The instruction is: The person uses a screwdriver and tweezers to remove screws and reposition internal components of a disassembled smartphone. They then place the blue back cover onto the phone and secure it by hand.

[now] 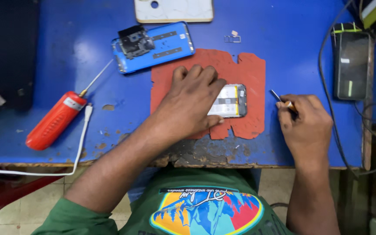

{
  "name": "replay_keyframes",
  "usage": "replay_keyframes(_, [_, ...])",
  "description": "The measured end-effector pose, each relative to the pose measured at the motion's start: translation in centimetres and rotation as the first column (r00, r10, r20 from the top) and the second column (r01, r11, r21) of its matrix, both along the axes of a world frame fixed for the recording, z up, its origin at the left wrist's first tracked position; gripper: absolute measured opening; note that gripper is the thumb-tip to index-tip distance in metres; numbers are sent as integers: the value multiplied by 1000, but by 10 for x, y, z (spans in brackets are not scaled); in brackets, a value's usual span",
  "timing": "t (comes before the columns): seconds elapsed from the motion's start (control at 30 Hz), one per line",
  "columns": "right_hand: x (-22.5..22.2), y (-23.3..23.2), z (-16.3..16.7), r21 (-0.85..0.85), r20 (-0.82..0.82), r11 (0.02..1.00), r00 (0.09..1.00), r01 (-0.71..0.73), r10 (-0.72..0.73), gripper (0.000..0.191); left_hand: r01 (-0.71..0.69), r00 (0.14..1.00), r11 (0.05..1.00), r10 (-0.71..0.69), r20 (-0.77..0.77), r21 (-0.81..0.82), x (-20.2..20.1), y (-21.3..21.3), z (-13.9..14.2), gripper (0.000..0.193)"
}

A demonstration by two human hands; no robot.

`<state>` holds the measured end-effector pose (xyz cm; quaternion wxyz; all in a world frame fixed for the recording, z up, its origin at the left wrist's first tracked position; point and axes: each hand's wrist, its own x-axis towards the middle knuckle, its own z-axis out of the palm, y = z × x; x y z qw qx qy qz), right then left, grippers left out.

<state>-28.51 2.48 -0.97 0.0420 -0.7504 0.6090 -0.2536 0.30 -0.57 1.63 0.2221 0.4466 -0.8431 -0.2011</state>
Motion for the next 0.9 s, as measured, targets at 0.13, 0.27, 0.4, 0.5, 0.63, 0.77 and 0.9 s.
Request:
replay_keyframes(0.13, [0, 5, -10, -143, 40, 990, 999, 14, -8, 17, -102, 988, 989, 88, -126, -107, 25, -7, 0, 67])
replay_keyframes(0.27, [-3, 10, -15, -138, 71, 988, 996, 70, -61, 10, -304, 952, 882, 297, -77, -359, 78, -21, 5, 42])
replay_keyframes(0.4, [-1, 9, -19, -176, 72, 984, 997, 11, 2, 12, -363, 895, 890, 416, 163, -275, 115, -39, 9, 43])
replay_keyframes(0.5, [-1, 8, -18, -176, 68, 984, 998, 29, -17, 11, -388, 857, 904, 425, 292, -178, 118, -48, 4, 47])
replay_keyframes(0.63, [-3, 8, -16, -162, 82, 987, 997, 12, 2, 11, -382, 874, 896, 430, 228, -226, 116, -51, -6, 50])
replay_keyframes(0.77, [-3, 7, -16, -151, 97, 988, 995, 22, -8, 8, -378, 887, 894, 423, 182, -240, 116, -50, -8, 47])
replay_keyframes(0.9, [-2, 7, -15, -142, 93, 990, 996, 23, -10, 7, -383, 901, 898, 415, 128, -217, 112, -46, -6, 37])
